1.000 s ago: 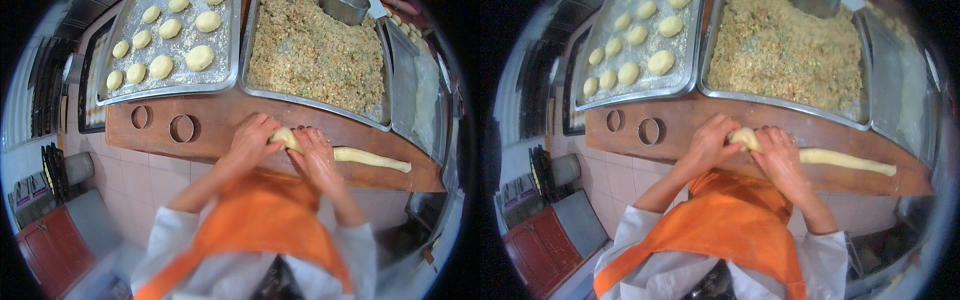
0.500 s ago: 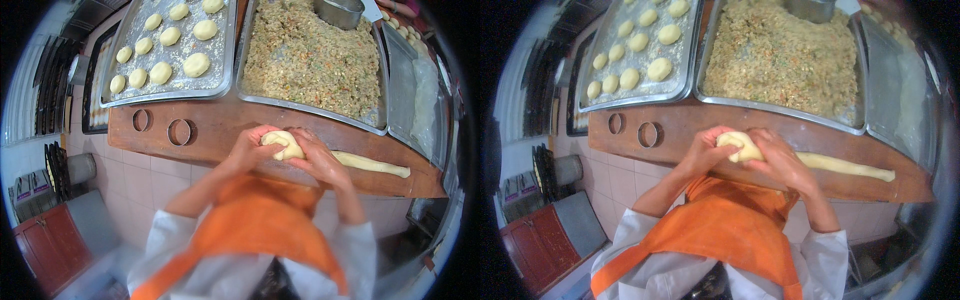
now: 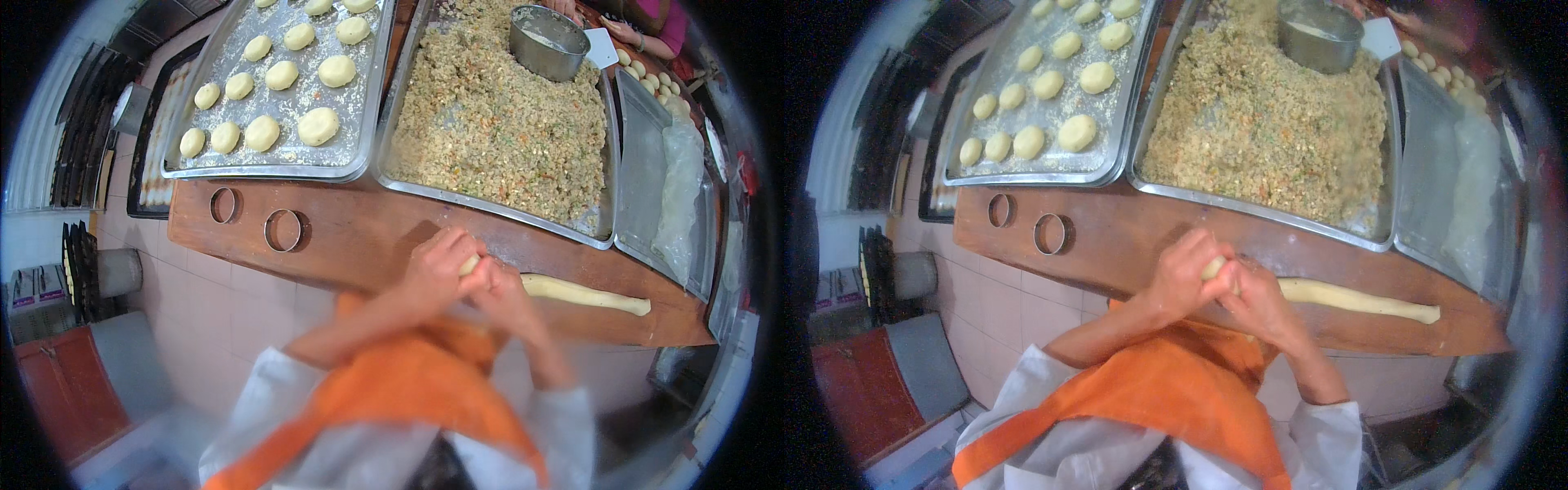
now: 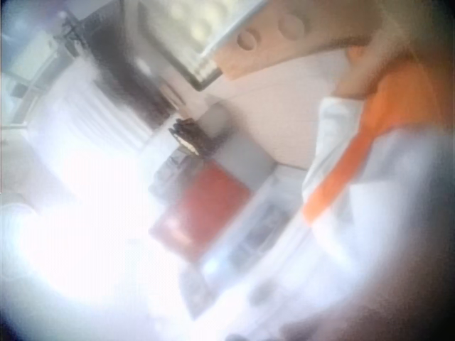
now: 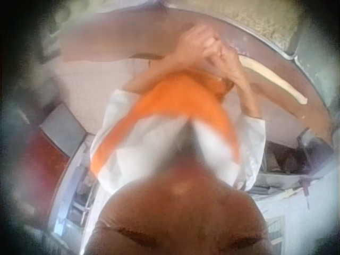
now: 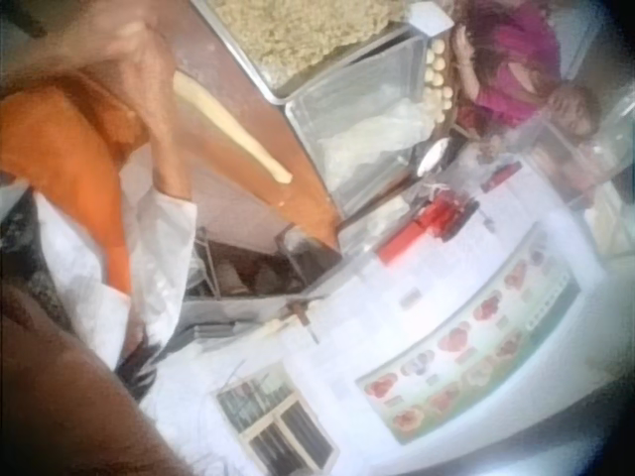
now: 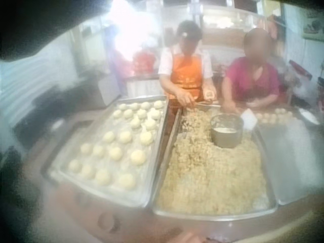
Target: The person arranges dough balls on a tray, then breaks off sections from a roll of dough and stuffs them with filling by hand from a large container.
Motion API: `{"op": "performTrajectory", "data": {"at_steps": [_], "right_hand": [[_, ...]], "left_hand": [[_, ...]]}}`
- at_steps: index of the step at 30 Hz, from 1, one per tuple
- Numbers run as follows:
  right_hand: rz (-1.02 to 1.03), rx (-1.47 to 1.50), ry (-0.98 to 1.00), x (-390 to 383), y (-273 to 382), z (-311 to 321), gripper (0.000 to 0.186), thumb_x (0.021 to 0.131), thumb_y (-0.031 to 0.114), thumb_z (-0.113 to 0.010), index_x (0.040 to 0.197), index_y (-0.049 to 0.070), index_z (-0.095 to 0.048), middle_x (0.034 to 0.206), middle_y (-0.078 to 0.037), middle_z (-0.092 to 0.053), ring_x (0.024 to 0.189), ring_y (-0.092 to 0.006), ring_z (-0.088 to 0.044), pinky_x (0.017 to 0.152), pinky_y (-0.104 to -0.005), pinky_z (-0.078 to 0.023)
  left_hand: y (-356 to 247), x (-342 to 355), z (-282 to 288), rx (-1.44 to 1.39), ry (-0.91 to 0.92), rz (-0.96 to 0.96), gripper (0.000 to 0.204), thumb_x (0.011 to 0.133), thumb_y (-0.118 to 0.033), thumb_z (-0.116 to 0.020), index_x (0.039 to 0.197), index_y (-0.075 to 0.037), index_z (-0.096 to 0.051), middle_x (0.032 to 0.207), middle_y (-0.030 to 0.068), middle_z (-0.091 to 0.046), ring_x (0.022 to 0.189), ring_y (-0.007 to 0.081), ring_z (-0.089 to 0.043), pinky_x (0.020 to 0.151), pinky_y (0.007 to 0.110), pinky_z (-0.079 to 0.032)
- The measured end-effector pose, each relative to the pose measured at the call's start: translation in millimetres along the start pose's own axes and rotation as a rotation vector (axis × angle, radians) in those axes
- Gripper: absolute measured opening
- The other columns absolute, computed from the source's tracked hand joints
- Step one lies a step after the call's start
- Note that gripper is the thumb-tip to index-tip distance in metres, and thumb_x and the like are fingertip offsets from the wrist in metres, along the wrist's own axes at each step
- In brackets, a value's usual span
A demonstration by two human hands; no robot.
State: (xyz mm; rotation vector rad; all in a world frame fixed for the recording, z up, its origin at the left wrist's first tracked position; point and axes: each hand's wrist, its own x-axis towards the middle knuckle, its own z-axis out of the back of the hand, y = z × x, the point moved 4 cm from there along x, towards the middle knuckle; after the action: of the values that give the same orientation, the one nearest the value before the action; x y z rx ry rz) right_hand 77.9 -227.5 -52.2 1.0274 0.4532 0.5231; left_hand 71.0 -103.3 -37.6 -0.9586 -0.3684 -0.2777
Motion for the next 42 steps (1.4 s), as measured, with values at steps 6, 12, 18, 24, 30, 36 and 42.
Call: {"op": "performTrajectory", "data": {"at_steps": [6,12,18,24,30,36,42], "right_hand": [[0.223,-0.379,-0.124,-7.8,8.1,2.7,0.026,0.076,0.018,-0.060,0.096,0.002,-0.054,0.098,-0.013,-0.059,0.089,-0.0315,-0.055,0.075,-0.0385,-0.043],[0.107,-0.677,-0.071,0.2,22.0,38.3,0.041,0.073,0.025,-0.065,0.106,0.003,-0.054,0.102,-0.014,-0.059,0.093,-0.0327,-0.054,0.082,-0.0421,-0.040],[0.361,-0.726,-0.220,85.2,25.1,65.2,0.033,0.076,0.006,-0.053,0.110,0.006,-0.055,0.111,-0.015,-0.055,0.103,-0.0292,-0.052,0.086,-0.0356,-0.044],[0.382,-0.728,0.053,139.3,23.9,56.3,0.032,0.077,0.005,-0.051,0.109,0.007,-0.056,0.109,-0.015,-0.056,0.103,-0.0310,-0.052,0.084,-0.0365,-0.045],[0.448,-0.875,-0.088,165.1,20.4,19.2,0.028,0.079,0.019,-0.058,0.102,0.003,-0.055,0.096,-0.017,-0.056,0.087,-0.0302,-0.056,0.073,-0.0371,-0.048],[0.386,-0.839,-0.045,179.4,1.5,35.4,0.018,0.081,0.019,-0.053,0.090,0.004,-0.054,0.079,-0.014,-0.055,0.070,-0.0291,-0.056,0.064,-0.0381,-0.047],[0.021,-0.100,-0.164,172.1,18.6,59.1,0.016,0.086,0.018,-0.049,0.089,0.004,-0.055,0.072,-0.009,-0.054,0.063,-0.0161,-0.048,0.061,-0.0296,-0.042]], "left_hand": [[30.6,2.5,1.9,-0.016,-0.038,0.141,0.023,0.070,-0.008,-0.062,0.093,-0.008,-0.057,0.082,0.0100,-0.054,0.070,0.0282,-0.056,0.063,0.034,-0.047],[60.4,-19.6,57.0,0.538,0.357,-0.049,0.043,0.070,-0.017,-0.062,0.111,-0.007,-0.052,0.113,0.0110,-0.050,0.104,0.0251,-0.049,0.089,0.038,-0.039],[66.1,-23.4,60.4,0.555,0.501,-0.076,0.060,0.072,-0.032,-0.061,0.120,-0.001,-0.043,0.130,0.0168,-0.037,0.121,0.0288,-0.033,0.102,0.042,-0.023],[67.8,-12.8,58.5,0.468,0.496,-0.071,0.062,0.074,-0.040,-0.057,0.120,-0.001,-0.043,0.129,0.0173,-0.038,0.120,0.0315,-0.033,0.101,0.046,-0.023],[67.9,-15.2,59.3,0.460,0.480,-0.055,0.063,0.075,-0.042,-0.055,0.121,-0.001,-0.043,0.128,0.0173,-0.038,0.120,0.0320,-0.034,0.100,0.046,-0.023],[67.8,-20.1,59.3,0.465,0.476,-0.038,0.065,0.076,-0.045,-0.053,0.122,0.000,-0.042,0.130,0.0175,-0.037,0.122,0.0321,-0.032,0.101,0.046,-0.022],[64.7,-18.0,59.5,0.470,0.476,-0.040,0.067,0.076,-0.047,-0.052,0.123,0.000,-0.041,0.131,0.0182,-0.036,0.123,0.0317,-0.031,0.103,0.046,-0.019]]}}
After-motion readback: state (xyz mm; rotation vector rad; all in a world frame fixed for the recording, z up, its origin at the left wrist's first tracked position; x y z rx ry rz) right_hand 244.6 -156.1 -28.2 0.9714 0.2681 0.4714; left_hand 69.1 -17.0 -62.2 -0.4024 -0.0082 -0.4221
